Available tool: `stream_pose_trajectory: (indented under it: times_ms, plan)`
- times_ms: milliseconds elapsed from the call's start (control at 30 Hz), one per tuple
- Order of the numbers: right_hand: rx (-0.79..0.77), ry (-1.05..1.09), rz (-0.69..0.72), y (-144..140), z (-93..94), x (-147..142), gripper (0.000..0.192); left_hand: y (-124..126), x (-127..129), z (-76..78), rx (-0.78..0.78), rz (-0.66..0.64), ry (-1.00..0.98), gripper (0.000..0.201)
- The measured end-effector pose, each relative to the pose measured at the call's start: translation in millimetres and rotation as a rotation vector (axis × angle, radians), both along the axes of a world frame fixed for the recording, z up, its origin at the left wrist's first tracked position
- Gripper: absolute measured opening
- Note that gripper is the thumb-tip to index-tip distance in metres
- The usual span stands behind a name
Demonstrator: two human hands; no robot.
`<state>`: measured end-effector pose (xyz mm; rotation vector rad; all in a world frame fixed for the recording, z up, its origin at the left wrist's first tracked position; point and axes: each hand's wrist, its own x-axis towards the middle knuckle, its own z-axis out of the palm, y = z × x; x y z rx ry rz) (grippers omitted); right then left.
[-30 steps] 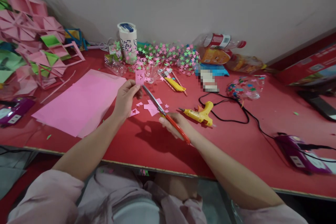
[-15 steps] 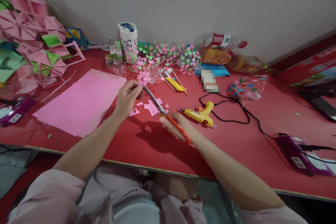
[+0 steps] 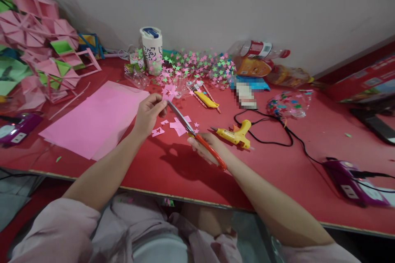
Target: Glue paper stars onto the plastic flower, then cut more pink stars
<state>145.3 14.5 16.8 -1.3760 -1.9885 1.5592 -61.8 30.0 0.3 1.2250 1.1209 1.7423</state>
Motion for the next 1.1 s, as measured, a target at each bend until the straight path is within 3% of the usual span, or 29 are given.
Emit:
stream_pose_trajectory:
  times_ms: [1100]
  plan:
    - [-0.018, 0.045, 0.010, 1.0, -3.9, -0.4, 0.048, -2.0, 2.9, 2.2, -0.023, -0.012, -0.104, 0.014]
